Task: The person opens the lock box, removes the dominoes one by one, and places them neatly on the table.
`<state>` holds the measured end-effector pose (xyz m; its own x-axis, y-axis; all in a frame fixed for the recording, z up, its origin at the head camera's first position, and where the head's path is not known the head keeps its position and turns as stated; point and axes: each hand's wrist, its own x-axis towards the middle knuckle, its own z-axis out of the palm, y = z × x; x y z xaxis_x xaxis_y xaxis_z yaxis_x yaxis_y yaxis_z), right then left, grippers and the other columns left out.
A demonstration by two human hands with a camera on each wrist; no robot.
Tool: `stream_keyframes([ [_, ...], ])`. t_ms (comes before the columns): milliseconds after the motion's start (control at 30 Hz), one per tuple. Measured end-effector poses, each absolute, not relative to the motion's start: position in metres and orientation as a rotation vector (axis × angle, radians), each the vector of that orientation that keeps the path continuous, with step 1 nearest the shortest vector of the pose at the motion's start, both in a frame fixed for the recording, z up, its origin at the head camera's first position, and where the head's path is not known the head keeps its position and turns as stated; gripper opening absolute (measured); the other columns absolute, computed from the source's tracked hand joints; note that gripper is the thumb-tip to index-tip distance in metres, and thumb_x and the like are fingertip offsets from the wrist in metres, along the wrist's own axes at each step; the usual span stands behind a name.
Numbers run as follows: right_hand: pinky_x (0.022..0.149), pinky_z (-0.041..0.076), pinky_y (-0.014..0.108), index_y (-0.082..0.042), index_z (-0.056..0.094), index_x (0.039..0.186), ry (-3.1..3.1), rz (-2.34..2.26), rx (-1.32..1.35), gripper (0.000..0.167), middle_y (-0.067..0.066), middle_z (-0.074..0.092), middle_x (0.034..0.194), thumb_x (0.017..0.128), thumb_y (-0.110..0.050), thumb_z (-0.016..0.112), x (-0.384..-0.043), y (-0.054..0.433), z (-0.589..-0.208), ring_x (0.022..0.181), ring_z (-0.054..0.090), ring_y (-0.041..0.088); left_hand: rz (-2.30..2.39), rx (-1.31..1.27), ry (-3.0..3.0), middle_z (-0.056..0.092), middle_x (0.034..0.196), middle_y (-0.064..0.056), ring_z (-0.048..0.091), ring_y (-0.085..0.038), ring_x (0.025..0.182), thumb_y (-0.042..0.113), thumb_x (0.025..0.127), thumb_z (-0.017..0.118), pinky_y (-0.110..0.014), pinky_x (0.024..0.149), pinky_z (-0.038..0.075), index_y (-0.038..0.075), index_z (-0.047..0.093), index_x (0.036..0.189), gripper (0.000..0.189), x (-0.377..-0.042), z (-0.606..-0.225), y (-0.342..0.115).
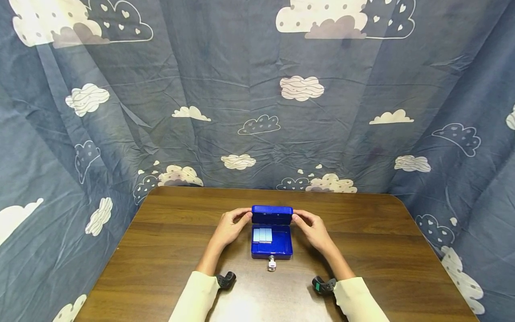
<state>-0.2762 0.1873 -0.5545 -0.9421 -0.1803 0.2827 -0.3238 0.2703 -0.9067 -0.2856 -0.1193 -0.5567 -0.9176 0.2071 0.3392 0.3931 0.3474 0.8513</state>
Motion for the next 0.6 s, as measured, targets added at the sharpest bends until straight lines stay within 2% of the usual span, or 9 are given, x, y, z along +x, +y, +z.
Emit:
stream_keyframes([
  [133, 0.089, 0.057, 0.014, 0.008, 0.068, 0.125, -2.4, 1.782, 0.455, 0.03, 0.027, 0.073, 0.114, 0.106, -0.012, 0.059, -0.276, 0.183, -0.551, 0.103, 0.073, 0.035, -1.592, -0.51, -2.437, 0.077, 0.119, -0.006, 0.072, -0.022, 0.114, 0.03, 0.103, 0.065, -0.037, 0.102, 0.06, 0.012, 0.076, 0.121, 0.028, -0.288, -0.558, -0.118],
  [267, 0.089, 0.058, 0.016, 0.011, 0.066, 0.125, -2.411, 1.79, 0.456, 0.03, 0.03, 0.072, 0.113, 0.106, -0.009, 0.057, -0.27, 0.179, -0.535, 0.101, 0.074, 0.034, -1.604, -0.472, -2.436, 0.077, 0.119, -0.008, 0.072, -0.024, 0.115, 0.03, 0.103, 0.064, -0.04, 0.103, 0.06, 0.01, 0.076, 0.12, 0.03, -0.289, -0.557, -0.117],
  [467, 0.088, 0.057, 0.014, 0.011, 0.065, 0.127, -2.448, 1.742, 0.462, 0.031, 0.029, 0.073, 0.115, 0.105, -0.01, 0.057, -0.262, 0.174, -0.52, 0.103, 0.072, 0.043, -1.621, -0.45, -2.428, 0.076, 0.121, -0.011, 0.072, -0.027, 0.116, 0.031, 0.104, 0.063, -0.04, 0.103, 0.06, 0.005, 0.074, 0.123, 0.034, -0.291, -0.559, -0.115],
  [600, 0.088, 0.055, 0.012, 0.01, 0.065, 0.129, -2.459, 1.72, 0.459, 0.032, 0.027, 0.073, 0.117, 0.104, -0.01, 0.06, -0.261, 0.174, -0.521, 0.101, 0.074, 0.027, -1.643, -0.441, -2.445, 0.075, 0.123, -0.012, 0.071, -0.026, 0.116, 0.03, 0.104, 0.063, -0.039, 0.104, 0.059, 0.005, 0.073, 0.125, 0.035, -0.291, -0.561, -0.114],
])
